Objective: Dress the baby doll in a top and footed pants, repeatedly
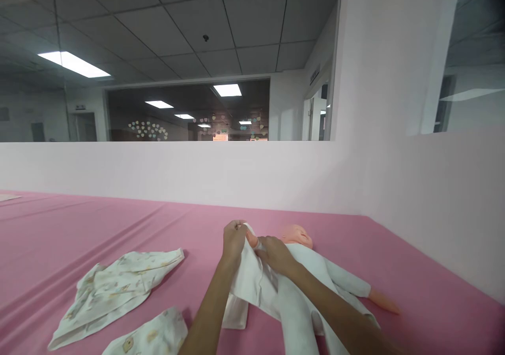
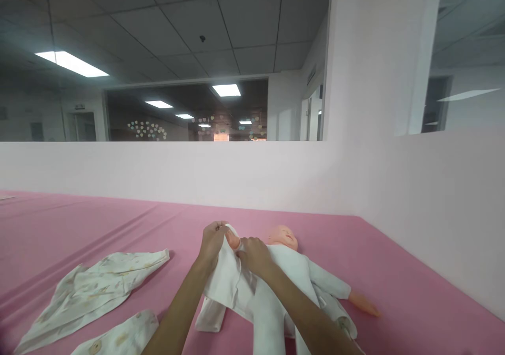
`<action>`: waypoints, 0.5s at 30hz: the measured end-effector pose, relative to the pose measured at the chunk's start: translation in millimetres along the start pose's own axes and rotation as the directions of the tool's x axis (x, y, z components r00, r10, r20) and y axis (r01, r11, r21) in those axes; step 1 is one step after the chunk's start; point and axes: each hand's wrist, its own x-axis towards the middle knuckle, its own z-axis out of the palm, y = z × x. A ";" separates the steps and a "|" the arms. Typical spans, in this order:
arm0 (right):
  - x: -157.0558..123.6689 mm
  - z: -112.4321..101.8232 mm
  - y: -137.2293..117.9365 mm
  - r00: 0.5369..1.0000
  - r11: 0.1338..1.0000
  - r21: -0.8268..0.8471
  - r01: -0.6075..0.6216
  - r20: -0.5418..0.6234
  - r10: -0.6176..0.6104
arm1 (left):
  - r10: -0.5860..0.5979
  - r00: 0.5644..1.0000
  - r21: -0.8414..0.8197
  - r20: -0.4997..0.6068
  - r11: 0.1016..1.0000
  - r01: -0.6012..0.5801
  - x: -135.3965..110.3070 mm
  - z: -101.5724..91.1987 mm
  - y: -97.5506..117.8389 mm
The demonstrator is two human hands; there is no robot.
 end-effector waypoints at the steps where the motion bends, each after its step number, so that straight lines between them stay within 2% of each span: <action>1: -0.7 -0.9 -0.5 1.000 1.000 -0.023 -0.017 0.001 0.017 | 0.023 1.000 0.031 -0.003 0.999 -0.022 0.7 3.5 4.5; 5: -3.8 -4.2 -4.3 0.998 0.991 -0.120 -0.060 -0.005 0.060 | 0.092 0.995 0.159 0.041 0.982 -0.097 -1.3 19.1 20.0; 10: -7.2 -3.2 -14.0 1.000 0.980 -0.197 -0.002 0.000 0.002 | 0.168 0.976 0.300 0.138 0.932 -0.202 -12.4 34.6 29.1; 15: -4.8 9.7 -15.0 0.998 0.989 -0.134 0.062 0.039 -0.057 | 0.226 0.952 0.378 0.206 0.879 -0.290 -18.1 43.2 30.9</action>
